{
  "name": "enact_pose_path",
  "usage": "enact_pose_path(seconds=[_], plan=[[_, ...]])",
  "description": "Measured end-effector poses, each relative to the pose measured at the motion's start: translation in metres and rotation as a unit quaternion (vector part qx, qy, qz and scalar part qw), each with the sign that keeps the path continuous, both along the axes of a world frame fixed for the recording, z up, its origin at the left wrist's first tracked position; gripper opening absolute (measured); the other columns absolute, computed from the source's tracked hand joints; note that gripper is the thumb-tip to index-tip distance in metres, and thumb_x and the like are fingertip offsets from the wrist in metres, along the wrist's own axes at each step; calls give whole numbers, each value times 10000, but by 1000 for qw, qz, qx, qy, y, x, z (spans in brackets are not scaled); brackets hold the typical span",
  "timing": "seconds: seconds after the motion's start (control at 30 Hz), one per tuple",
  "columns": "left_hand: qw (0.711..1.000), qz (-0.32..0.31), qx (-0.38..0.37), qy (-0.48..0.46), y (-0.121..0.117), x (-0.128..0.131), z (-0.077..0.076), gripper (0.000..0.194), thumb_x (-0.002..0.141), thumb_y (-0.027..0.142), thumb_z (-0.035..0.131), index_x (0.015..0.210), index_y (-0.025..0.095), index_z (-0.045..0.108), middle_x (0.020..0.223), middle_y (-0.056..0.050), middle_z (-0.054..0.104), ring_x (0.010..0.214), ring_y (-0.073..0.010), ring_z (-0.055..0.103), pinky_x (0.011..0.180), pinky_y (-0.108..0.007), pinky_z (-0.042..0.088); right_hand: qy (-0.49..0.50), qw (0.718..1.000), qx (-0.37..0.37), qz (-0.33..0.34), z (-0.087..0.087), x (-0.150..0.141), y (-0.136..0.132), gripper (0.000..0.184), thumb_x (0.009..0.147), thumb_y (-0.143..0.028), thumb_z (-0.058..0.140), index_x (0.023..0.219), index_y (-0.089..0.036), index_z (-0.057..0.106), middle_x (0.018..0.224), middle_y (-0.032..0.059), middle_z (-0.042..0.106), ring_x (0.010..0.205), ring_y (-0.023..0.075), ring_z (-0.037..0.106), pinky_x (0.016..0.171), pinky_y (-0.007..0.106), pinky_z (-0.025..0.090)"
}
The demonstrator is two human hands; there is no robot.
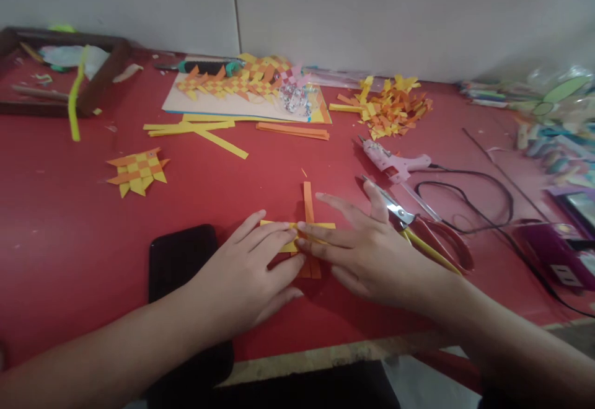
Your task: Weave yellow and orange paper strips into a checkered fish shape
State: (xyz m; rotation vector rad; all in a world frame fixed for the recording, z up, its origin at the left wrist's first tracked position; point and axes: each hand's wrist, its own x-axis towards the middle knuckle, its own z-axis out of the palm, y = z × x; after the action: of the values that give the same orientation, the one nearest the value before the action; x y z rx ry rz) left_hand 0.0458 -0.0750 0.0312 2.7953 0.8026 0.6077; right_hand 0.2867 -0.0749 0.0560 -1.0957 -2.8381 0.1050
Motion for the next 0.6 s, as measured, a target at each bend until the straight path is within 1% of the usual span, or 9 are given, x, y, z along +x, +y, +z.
enact_pose_path(seconds=[0.1, 0.17, 0.23, 0.27, 0.3, 0.37, 0.4, 0.47, 0.6], plan=[[1000, 4, 1, -3, -1, -1, -2, 271, 972, 357, 547, 1082, 164, 701, 1171, -153, 697, 1159, -325, 634, 1054, -602, 446, 10, 1000, -28, -1, 0, 5, 2, 502, 886, -129, 492, 1330, -327, 617, 1367, -11, 646, 1358, 343, 493, 1150, 739, 178], [1000, 9, 3, -5, -2, -1, -3, 275, 970, 373, 554, 1106, 182, 697, 1178, -143, 700, 1155, -320, 637, 1053, -598, 445, 55, 998, -29, -25, 4, 19, 10, 599, 853, -117, 481, 1418, -313, 524, 1496, 19, 527, 1386, 293, 479, 1173, 636, 279], [1000, 10, 3, -9, -2, -2, -5, 271, 965, 380, 564, 1109, 191, 695, 1191, -136, 699, 1160, -319, 635, 1057, -593, 442, 107, 989, 14, -102, 12, 43, 26, 632, 860, -141, 475, 1476, -274, 438, 1572, 57, 422, 1423, 264, 438, 1155, 504, 388], [1000, 9, 3, -9, -2, -2, -5, 269, 961, 381, 570, 1108, 193, 694, 1195, -135, 698, 1164, -318, 632, 1060, -591, 438, 117, 977, 46, -173, 17, 58, 36, 595, 872, -140, 458, 1449, -281, 463, 1541, 61, 465, 1398, 253, 471, 1140, 458, 416], [1000, 7, 3, -8, -2, -2, -6, 267, 958, 381, 576, 1109, 194, 692, 1197, -135, 696, 1169, -318, 629, 1064, -591, 433, 94, 964, 66, -240, 21, 74, 48, 559, 869, -147, 462, 1417, -251, 496, 1471, 89, 543, 1350, 263, 523, 1118, 441, 439], [1000, 2, 4, -5, -2, -3, -6, 270, 956, 379, 581, 1118, 192, 689, 1191, -139, 697, 1168, -318, 630, 1065, -594, 430, -29, 943, 43, -330, 26, 102, 71, 565, 828, -138, 464, 1389, -133, 527, 1416, 184, 570, 1347, 355, 506, 1124, 540, 390], [1000, 1, 5, -3, -1, -3, -6, 272, 956, 377, 581, 1122, 189, 688, 1189, -142, 697, 1164, -319, 631, 1062, -597, 431, -86, 934, 0, -347, 26, 113, 81, 588, 799, -117, 459, 1383, -92, 527, 1401, 216, 573, 1335, 386, 507, 1100, 569, 393], [1000, -2, 8, 0, -1, -3, -5, 276, 959, 371, 575, 1125, 181, 688, 1185, -150, 697, 1158, -328, 634, 1049, -606, 439, -111, 933, -51, -337, 23, 127, 98, 581, 743, -88, 472, 1312, -106, 590, 1316, 200, 641, 1238, 362, 591, 1024, 512, 470], [1000, -6, 14, 0, -1, -3, -5, 281, 969, 356, 555, 1116, 160, 693, 1192, -168, 693, 1171, -348, 628, 1036, -619, 443, -110, 939, -77, -316, 14, 128, 114, 472, 722, -124, 518, 1174, -116, 654, 1182, 195, 692, 1112, 348, 646, 933, 471, 506]])
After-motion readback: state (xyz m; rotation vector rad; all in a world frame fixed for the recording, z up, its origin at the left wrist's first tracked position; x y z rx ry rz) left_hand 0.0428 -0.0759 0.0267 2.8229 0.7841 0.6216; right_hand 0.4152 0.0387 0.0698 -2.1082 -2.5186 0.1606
